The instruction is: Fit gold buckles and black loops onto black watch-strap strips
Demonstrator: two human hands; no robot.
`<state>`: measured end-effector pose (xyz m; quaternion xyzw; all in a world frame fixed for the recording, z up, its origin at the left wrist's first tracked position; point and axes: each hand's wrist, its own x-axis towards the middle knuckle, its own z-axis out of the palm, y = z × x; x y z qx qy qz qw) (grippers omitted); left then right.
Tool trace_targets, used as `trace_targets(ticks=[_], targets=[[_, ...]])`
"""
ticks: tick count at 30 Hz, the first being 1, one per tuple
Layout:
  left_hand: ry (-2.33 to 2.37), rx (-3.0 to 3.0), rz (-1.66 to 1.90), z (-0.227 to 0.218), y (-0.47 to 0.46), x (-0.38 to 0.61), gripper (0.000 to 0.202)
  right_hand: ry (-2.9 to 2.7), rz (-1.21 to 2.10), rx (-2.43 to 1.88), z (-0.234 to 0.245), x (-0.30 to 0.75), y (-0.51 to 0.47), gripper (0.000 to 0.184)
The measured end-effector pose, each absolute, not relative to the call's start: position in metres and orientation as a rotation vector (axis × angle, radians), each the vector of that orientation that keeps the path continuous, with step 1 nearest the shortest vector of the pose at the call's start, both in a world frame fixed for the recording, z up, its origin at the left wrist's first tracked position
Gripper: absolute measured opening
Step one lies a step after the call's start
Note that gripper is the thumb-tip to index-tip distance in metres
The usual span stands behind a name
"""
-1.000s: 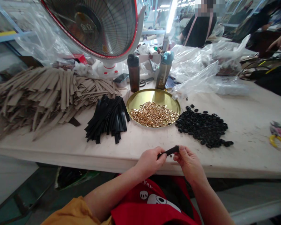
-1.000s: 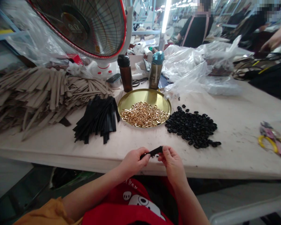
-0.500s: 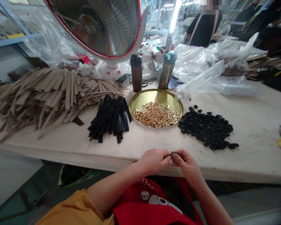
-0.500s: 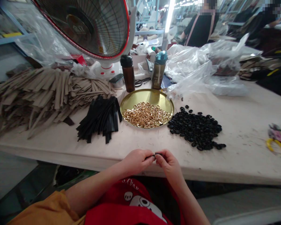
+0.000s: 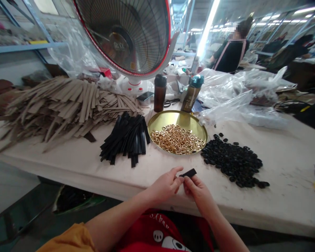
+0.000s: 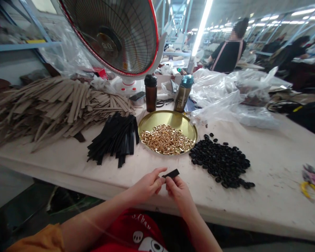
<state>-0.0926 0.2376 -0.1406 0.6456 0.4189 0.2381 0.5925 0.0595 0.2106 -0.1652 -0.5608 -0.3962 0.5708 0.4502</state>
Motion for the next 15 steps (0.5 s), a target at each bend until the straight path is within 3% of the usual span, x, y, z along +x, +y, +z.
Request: trace_targets(ticks=[7,10,15], targets=[[1.027,0.888,0.712,-0.149,0.255,-0.102,0.014,-1.816,0.375,-1.687,-0.158,0.091,0.308,0.018],[1.069,0.824,0.706,-0.148,0.253,-0.105,0.009,-1.935,0.295,-1.710,-0.161,0.087,0.336,0.009],[1.076,0.869,0.699,-0.141,0.249,-0.110,0.013,-1.998,0.250,-1.688,-0.158,0.082,0.331,0.012]])
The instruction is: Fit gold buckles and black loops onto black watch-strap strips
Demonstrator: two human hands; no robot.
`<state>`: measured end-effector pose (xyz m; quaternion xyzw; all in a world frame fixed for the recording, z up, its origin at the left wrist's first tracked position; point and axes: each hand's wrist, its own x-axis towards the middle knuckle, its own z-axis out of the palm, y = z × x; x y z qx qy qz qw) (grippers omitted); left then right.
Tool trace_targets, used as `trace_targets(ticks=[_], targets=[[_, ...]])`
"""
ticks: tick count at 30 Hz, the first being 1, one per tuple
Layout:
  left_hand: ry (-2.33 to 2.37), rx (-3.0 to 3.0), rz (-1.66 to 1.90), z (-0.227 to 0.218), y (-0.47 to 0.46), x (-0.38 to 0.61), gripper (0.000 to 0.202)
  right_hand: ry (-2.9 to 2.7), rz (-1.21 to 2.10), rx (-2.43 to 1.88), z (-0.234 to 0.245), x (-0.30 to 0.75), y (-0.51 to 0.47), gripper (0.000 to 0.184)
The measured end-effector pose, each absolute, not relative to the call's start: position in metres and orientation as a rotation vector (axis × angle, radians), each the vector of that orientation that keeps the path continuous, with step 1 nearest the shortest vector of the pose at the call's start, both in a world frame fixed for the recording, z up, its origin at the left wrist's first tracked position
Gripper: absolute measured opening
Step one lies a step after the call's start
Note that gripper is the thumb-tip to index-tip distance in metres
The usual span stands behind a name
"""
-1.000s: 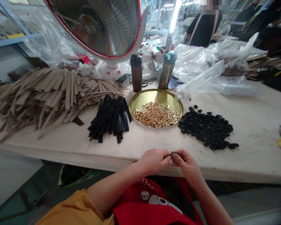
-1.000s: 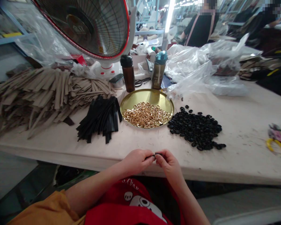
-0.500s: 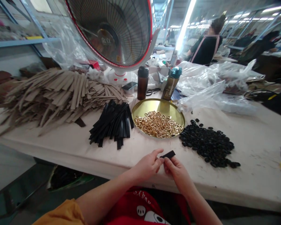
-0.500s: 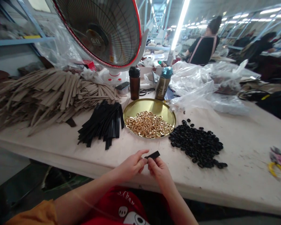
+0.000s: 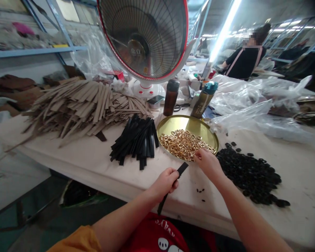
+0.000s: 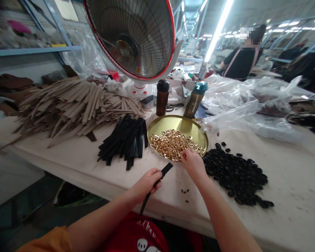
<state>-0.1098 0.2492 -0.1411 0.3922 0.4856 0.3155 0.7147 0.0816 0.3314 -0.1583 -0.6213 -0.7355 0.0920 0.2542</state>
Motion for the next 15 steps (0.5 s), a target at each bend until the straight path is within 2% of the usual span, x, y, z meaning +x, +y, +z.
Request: trace_targets(ticks=[3,8,11,15], targets=[[1.077,0.957,0.671,-0.137,0.250,-0.107,0.012,-1.844,0.443,-1.653,-0.151,0.079,0.305,0.016],[1.090,1.198,0.600,-0.137,0.247,-0.097,0.015,-1.147,1.220,-1.428,-0.135,0.071,0.252,0.029],[1.112,1.320,0.586,-0.138,0.240,-0.097,0.020,-0.900,1.409,-1.345,-0.133,0.071,0.234,0.028],[1.093,1.434,0.578,-0.135,0.233,-0.100,0.020,-0.709,1.498,-1.230,-0.139,0.072,0.224,0.024]])
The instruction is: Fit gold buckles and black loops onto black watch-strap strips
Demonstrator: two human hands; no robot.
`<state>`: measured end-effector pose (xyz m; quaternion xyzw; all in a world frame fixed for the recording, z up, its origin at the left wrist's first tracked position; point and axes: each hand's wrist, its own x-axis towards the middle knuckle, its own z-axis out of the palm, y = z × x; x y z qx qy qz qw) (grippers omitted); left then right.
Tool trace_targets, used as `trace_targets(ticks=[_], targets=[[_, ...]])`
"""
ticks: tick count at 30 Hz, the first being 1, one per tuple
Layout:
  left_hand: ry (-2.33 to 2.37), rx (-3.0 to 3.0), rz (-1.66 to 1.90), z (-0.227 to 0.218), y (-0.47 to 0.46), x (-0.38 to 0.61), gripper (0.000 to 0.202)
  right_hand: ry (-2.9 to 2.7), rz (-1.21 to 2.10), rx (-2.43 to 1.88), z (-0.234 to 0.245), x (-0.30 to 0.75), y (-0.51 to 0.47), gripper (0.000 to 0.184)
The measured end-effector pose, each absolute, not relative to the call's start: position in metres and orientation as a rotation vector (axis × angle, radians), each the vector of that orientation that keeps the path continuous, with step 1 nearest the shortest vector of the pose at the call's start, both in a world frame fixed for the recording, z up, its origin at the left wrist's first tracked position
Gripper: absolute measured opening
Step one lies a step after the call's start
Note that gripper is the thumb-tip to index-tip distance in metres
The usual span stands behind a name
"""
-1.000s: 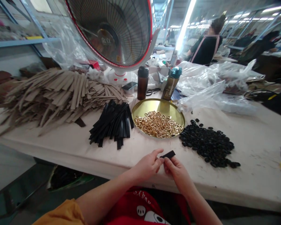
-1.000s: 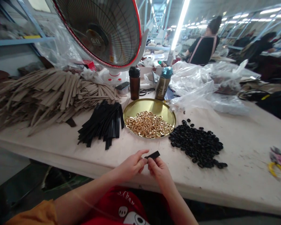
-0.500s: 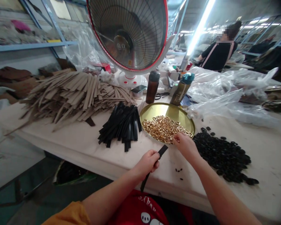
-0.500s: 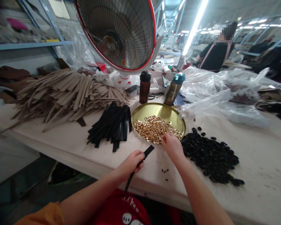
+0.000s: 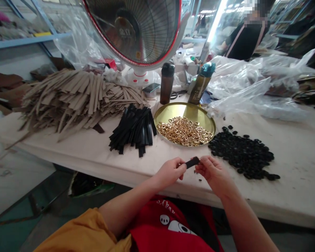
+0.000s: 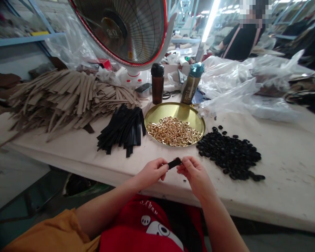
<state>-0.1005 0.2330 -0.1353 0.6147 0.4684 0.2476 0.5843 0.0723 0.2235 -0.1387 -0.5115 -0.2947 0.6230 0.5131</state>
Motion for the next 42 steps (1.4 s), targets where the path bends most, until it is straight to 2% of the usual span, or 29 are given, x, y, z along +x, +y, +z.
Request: trace_targets(ticks=[9,21,27,36,42], targets=[[1.036,1.504,0.549,-0.134,0.227,-0.094,0.021,-0.479,1.616,-1.163,-0.154,0.053,0.202,0.024],[1.134,1.664,0.403,-0.127,0.219,-0.095,0.020,-0.348,1.418,-1.182,-0.154,0.049,0.191,0.025],[1.013,1.489,0.515,-0.129,0.216,-0.092,0.019,-0.619,1.462,-1.229,-0.154,0.044,0.182,0.019],[0.901,1.172,0.402,-0.141,0.218,-0.094,0.022,-0.709,1.302,-1.400,-0.160,0.046,0.173,0.021],[0.915,1.110,0.392,-0.140,0.219,-0.091,0.019,-1.185,0.914,-1.614,-0.153,0.051,0.167,0.019]])
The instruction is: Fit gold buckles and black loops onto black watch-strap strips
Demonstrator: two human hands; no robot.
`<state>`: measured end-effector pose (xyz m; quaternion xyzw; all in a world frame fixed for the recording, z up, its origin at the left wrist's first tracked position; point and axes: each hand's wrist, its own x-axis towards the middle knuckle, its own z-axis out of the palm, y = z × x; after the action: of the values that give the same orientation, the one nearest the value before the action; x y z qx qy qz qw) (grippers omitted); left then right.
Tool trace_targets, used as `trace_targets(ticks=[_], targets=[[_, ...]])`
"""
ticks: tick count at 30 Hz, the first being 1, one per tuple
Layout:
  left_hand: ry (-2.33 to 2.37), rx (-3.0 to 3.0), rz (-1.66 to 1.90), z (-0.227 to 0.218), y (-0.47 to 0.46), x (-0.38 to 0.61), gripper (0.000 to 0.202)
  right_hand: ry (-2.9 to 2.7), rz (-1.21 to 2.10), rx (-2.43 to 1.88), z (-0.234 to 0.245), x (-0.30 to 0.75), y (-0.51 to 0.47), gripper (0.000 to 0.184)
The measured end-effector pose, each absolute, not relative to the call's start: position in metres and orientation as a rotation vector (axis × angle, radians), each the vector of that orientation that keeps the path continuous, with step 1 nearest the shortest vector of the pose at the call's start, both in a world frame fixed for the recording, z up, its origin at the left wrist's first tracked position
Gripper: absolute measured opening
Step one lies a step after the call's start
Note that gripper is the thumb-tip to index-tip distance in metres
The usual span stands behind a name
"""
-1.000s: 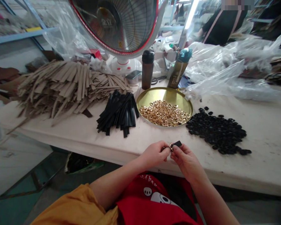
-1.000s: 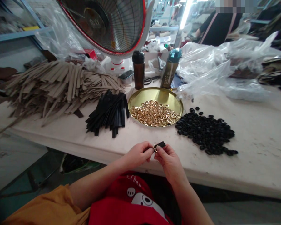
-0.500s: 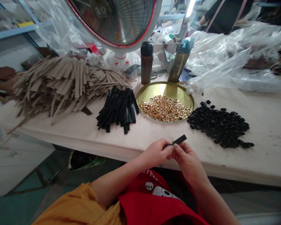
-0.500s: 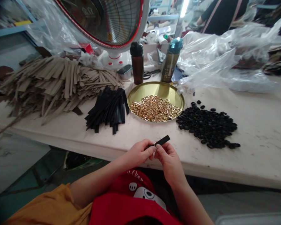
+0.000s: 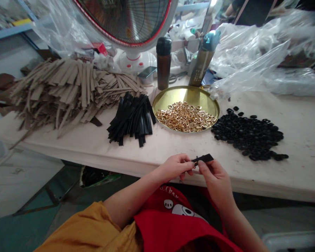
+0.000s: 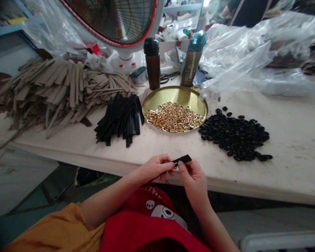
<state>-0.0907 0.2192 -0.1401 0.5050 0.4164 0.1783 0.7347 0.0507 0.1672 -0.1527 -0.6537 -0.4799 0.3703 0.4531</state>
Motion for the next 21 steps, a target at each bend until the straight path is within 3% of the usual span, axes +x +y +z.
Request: trace_targets(ticks=[5,10,16,21], targets=[[1.029,1.232,0.469,-0.140,0.213,-0.088,0.016,-1.410,0.575,-1.604,-0.153,0.048,0.168,0.011],[1.042,1.312,0.502,-0.138,0.215,-0.087,0.029,-1.237,0.834,-1.523,-0.152,0.050,0.171,0.010],[1.056,1.422,0.479,-0.140,0.229,-0.081,0.036,-1.335,0.831,-1.502,-0.149,0.062,0.175,0.010],[1.068,1.514,0.485,-0.140,0.228,-0.076,0.031,-1.226,0.931,-1.533,-0.159,0.064,0.182,0.015]])
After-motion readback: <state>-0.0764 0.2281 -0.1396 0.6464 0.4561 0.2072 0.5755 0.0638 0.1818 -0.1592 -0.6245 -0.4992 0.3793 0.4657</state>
